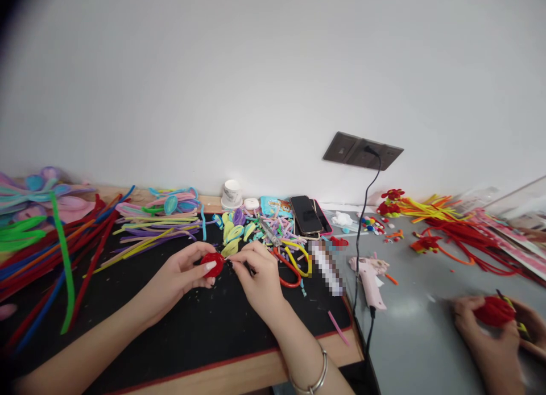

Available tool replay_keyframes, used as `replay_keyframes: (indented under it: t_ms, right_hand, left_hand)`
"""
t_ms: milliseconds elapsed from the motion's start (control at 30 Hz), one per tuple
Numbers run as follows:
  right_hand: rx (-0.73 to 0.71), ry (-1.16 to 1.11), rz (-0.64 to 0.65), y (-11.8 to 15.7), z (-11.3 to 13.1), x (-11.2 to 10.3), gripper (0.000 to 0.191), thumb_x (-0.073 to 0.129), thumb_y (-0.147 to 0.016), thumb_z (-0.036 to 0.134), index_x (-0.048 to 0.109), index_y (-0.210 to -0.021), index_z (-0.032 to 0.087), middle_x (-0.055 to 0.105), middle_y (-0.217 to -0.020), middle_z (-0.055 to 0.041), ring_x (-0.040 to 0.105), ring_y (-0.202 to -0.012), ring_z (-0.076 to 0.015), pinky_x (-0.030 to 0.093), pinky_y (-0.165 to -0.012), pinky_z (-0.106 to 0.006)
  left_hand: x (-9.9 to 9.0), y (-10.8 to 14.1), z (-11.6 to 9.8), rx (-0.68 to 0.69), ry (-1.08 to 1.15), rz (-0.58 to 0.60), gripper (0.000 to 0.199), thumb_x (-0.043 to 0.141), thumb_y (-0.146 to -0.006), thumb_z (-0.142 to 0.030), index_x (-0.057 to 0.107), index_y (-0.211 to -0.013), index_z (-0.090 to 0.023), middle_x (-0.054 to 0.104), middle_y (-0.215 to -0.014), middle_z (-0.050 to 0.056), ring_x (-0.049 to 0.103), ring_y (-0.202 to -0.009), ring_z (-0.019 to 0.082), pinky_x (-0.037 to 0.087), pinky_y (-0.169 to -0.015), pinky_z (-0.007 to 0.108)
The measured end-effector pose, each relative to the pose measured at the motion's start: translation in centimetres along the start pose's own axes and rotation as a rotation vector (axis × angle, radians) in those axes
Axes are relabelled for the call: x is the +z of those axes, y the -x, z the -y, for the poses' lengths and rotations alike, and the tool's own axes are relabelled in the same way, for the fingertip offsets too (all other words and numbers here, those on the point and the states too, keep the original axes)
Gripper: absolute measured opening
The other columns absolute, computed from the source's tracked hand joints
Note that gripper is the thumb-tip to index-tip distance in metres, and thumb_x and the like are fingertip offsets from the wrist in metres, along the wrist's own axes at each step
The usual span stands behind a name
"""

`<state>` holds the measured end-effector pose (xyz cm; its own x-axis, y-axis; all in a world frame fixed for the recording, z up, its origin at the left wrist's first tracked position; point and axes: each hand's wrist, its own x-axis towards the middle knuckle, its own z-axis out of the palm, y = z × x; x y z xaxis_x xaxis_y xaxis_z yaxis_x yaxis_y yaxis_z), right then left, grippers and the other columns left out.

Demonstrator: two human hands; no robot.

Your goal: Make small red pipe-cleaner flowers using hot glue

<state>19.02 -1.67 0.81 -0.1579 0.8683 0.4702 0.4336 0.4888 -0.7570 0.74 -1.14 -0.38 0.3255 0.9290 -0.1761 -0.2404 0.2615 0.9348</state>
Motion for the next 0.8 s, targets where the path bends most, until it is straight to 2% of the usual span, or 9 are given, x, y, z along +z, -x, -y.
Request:
replay_keyframes:
  t_ms: [233,800]
  right_hand:
    - [-0.039,0.015,0.008,0.01,-0.06,-0.04,0.016,0.057,-0.082,0.011,0.07,-0.08,0.02,0.058,-0.075,-0.0024,0.054,-0.067,-0.0136,0.044,-0.061,-0.026]
    - [0.02,-0.027,0.024,0.04,-0.13,0.15,0.016,0.058,-0.079,0.009,0.07,-0.077,0.019,0.058,-0.075,-0.0022,0.051,-0.062,-0.0121,0.04,-0.055,-0.024]
  left_hand:
    - [0.02,-0.03,0.03,-0.007,0.02,0.019,0.02,0.064,-0.077,-0.027,0.058,-0.095,-0.02,0.061,-0.084,-0.001,0.06,-0.064,0.011,0.05,-0.063,0.024]
    - [-0.01,-0.11,-0.01,-0.013,0.035,0.002,0.021,0.066,-0.076,-0.027,0.058,-0.094,-0.02,0.062,-0.084,0.0,0.06,-0.063,0.011,0.049,-0.062,0.025]
